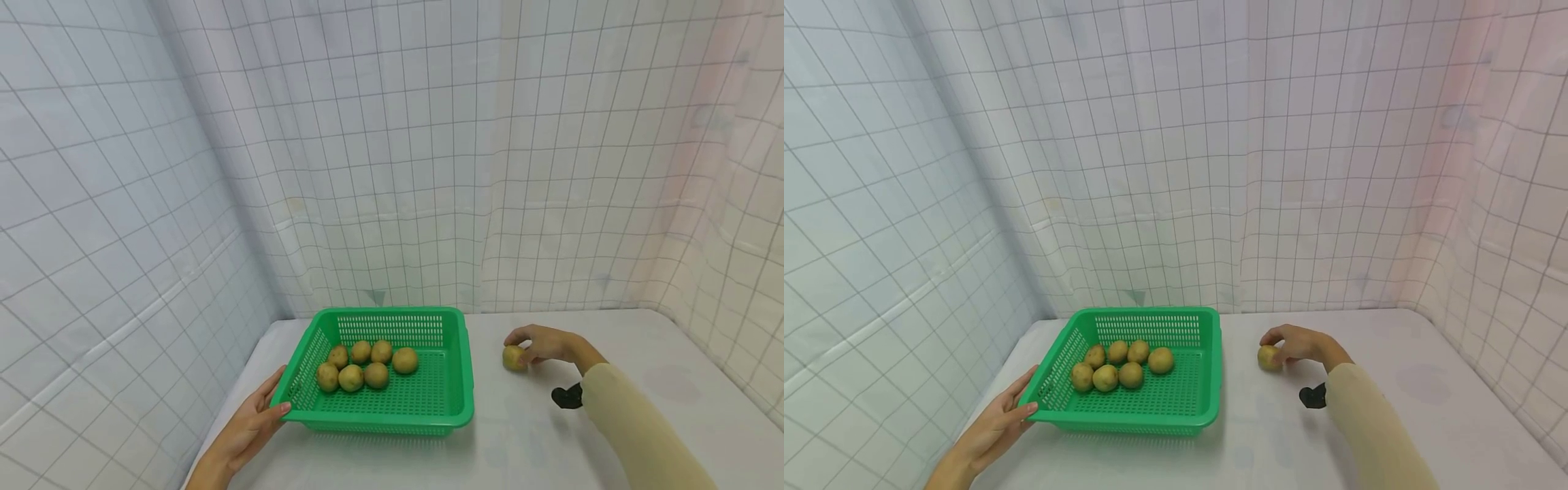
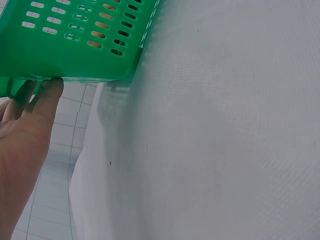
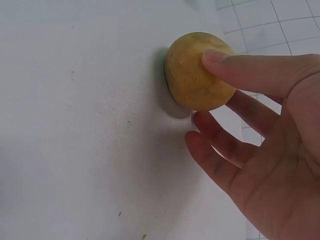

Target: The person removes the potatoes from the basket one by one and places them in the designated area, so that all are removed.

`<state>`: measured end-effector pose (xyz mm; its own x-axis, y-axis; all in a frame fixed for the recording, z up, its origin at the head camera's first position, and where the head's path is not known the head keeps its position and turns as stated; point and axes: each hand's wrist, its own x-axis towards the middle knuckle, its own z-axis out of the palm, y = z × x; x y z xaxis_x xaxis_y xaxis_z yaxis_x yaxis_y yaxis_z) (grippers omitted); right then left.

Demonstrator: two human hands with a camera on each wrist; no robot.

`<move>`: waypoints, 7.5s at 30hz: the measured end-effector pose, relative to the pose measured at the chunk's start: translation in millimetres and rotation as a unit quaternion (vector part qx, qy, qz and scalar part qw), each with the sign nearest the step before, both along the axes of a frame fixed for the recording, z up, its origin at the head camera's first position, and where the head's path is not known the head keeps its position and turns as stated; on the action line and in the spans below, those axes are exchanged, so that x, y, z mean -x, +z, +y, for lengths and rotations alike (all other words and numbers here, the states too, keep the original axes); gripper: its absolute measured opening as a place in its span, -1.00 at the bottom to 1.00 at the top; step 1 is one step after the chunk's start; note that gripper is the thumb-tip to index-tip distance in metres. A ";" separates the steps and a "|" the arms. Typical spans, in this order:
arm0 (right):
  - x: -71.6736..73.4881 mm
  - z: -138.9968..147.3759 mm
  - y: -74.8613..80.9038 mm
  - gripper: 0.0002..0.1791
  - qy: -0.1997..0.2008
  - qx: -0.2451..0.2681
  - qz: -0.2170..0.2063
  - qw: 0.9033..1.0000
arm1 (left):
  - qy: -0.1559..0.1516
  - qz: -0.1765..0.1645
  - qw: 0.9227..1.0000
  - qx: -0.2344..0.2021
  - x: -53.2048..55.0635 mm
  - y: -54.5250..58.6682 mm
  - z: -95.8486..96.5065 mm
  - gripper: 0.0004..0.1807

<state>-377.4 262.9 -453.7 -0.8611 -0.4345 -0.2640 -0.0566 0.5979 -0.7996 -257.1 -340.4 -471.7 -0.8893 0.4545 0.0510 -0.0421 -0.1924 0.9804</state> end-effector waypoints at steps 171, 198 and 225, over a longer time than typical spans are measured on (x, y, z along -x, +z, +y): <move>34.9 -204.8 51.5 -0.44 0.196 -0.040 0.116 0.973 | -0.031 0.003 1.000 -0.004 1.6 3.0 -1.4 -0.11; 18.5 -158.0 77.7 -0.48 0.159 -0.031 0.133 0.978 | -0.026 -0.032 0.999 -0.002 -6.1 4.2 -5.4 -0.13; 2.6 -78.2 82.7 -0.46 0.075 -0.002 0.125 0.989 | -0.026 -0.016 1.000 -0.008 1.4 5.8 3.0 -0.13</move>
